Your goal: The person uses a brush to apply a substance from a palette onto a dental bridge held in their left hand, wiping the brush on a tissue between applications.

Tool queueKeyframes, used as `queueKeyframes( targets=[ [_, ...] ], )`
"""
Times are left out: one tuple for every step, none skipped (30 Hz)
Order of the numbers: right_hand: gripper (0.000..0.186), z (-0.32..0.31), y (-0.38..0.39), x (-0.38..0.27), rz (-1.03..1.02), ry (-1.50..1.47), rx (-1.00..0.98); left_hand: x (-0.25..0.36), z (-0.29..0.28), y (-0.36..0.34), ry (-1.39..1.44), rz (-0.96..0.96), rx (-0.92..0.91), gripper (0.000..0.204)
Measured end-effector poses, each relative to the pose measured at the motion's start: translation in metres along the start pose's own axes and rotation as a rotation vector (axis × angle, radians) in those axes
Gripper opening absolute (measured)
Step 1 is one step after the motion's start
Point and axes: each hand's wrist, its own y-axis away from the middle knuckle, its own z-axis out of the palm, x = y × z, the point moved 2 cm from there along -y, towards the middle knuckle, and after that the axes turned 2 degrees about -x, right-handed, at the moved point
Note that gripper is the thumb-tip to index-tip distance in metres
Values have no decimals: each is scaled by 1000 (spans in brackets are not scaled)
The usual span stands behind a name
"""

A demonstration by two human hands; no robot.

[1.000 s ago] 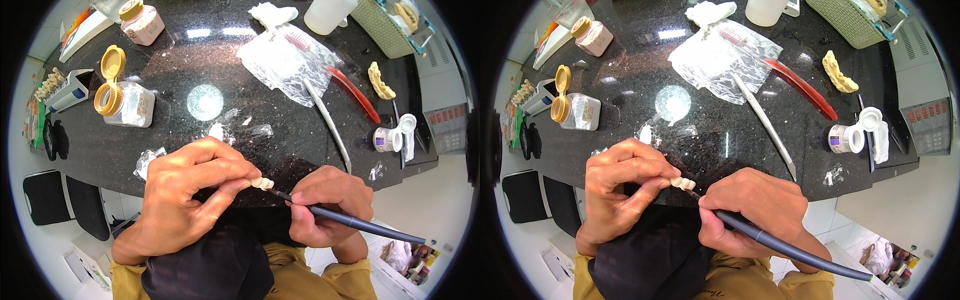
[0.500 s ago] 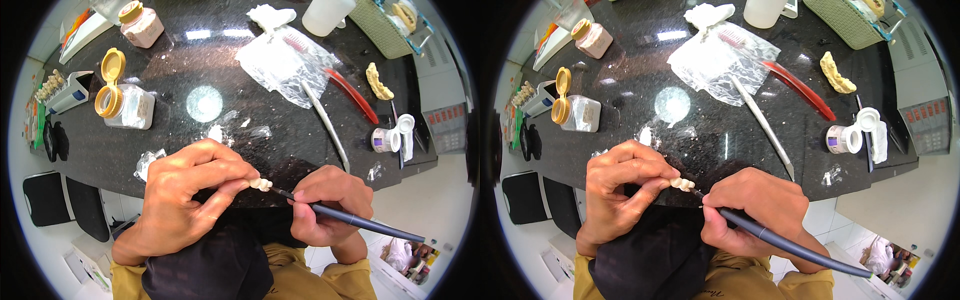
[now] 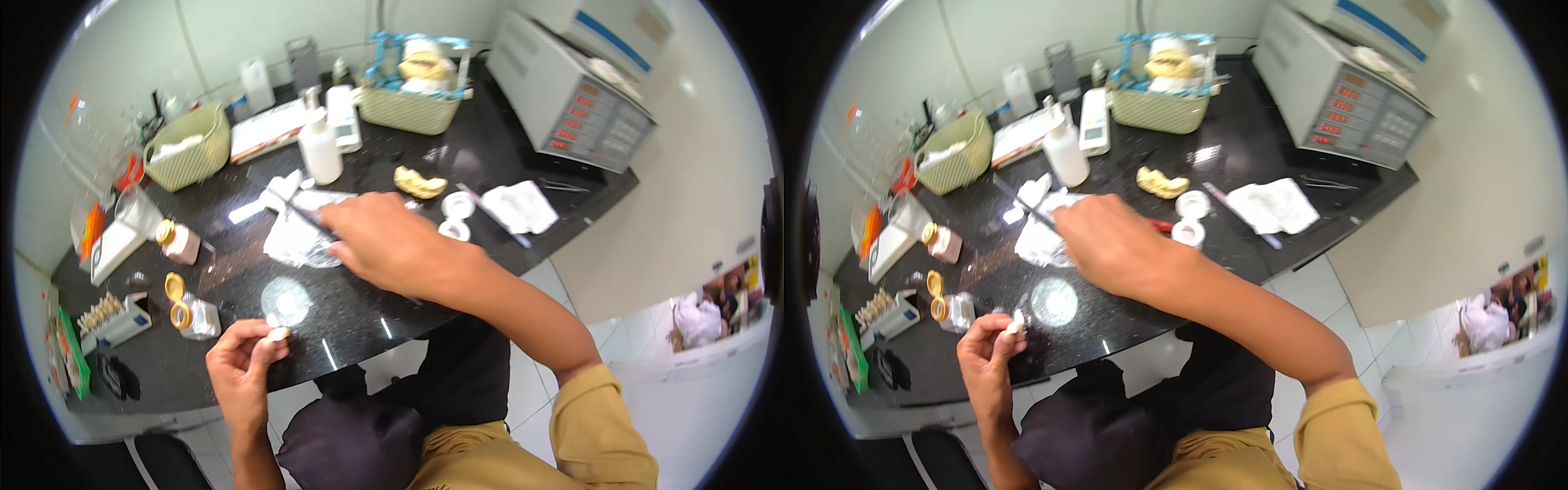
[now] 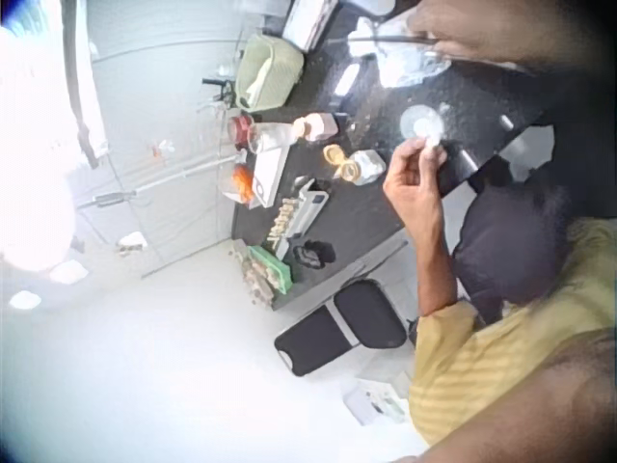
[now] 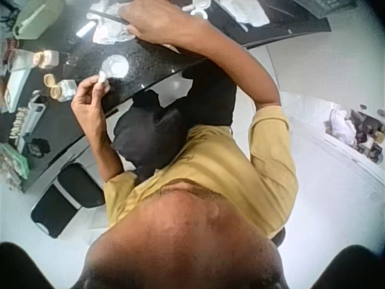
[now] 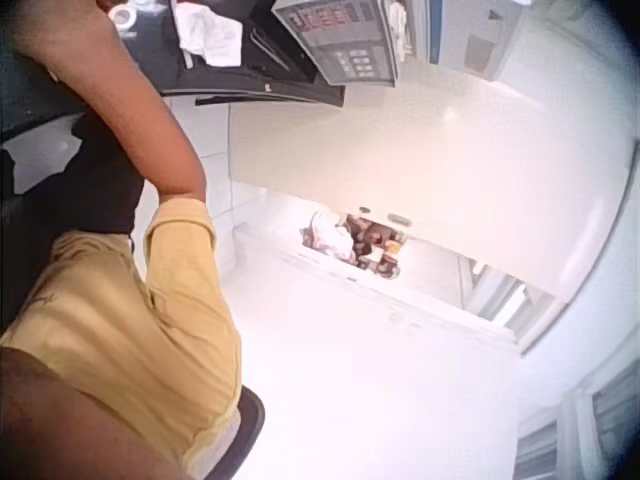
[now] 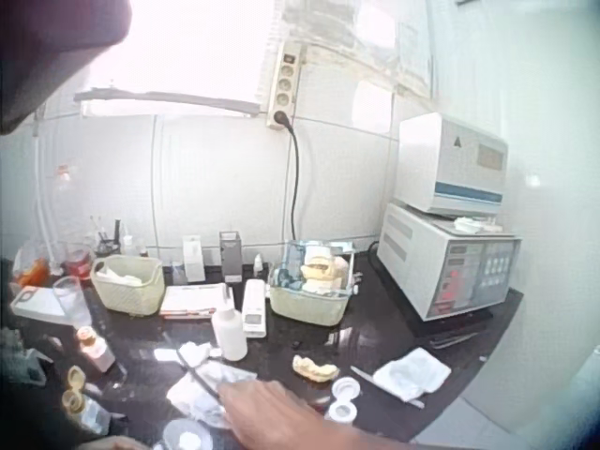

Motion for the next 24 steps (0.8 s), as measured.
queueKeyframes(
  targets=[
    [12, 4, -6, 0, 12, 42, -58, -1, -6, 2, -7, 27, 8, 10],
    [12, 5, -9, 6, 40, 91, -117, -2, -3, 3, -5, -1, 47, 11],
    [10, 8, -12, 10, 30, 118, -111, -3, -4, 4, 31, 14, 51, 12],
    [8, 11, -9, 14, 31, 151, -115, -4, -2, 5, 77, 20, 49, 13],
    [8, 20, -6, 21, 10, 181, -38, -2, 4, 6, 83, -2, 51, 15],
    [9, 25, -1, 24, -18, 211, 39, -1, 8, 6, 109, 2, 43, 15],
    [10, 21, 7, 15, -49, 238, 179, 0, 9, 8, 128, 4, 50, 15],
    [13, 6, 20, 6, -89, 214, 233, 4, 13, 10, 151, 0, 56, 15],
    [9, -7, 37, 1, -105, 117, 328, 7, 18, 10, 183, -17, 70, 16],
    [8, -21, 59, -5, -121, 27, 423, 10, 28, 10, 239, -17, 82, 17],
    [9, -32, 79, -11, -43, -40, 408, 15, 37, 10, 294, -17, 108, 17],
    [10, -43, 102, -17, 30, -106, 394, 19, 45, 10, 350, -12, 134, 18],
    [11, -48, 120, -20, 94, -179, 378, 19, 48, 8, 428, -9, 68, 20],
    [11, -48, 136, -20, 137, -231, 457, 20, 59, 8, 455, -25, 30, 21],
    [10, -44, 151, -18, 177, -287, 533, 26, 77, 6, 481, -40, -4, 21],
    [10, -43, 164, -15, 217, -358, 594, 30, 96, 7, 502, -61, -21, 22],
    [10, -47, 175, -16, 212, -385, 657, 36, 116, 9, 521, -77, -114, 24],
    [12, -52, 185, -15, 210, -414, 718, 40, 137, 10, 539, -93, -205, 25],
    [15, -58, 201, -10, 193, -360, 728, 39, 163, 12, 617, -150, -264, 27],
    [17, -64, 207, -11, 138, -312, 777, 41, 182, 15, 687, -193, -324, 28],
    [18, -70, 211, -14, 117, -286, 811, 43, 195, 17, 712, -198, -365, 27],
    [19, -75, 215, -16, 100, -246, 846, 43, 207, 21, 745, -205, -417, 26],
    [20, -78, 215, -18, 60, -201, 871, 46, 216, 26, 752, -214, -418, 24],
    [21, -82, 215, -19, 22, -154, 898, 50, 224, 31, 758, -223, -422, 23]
  ],
)
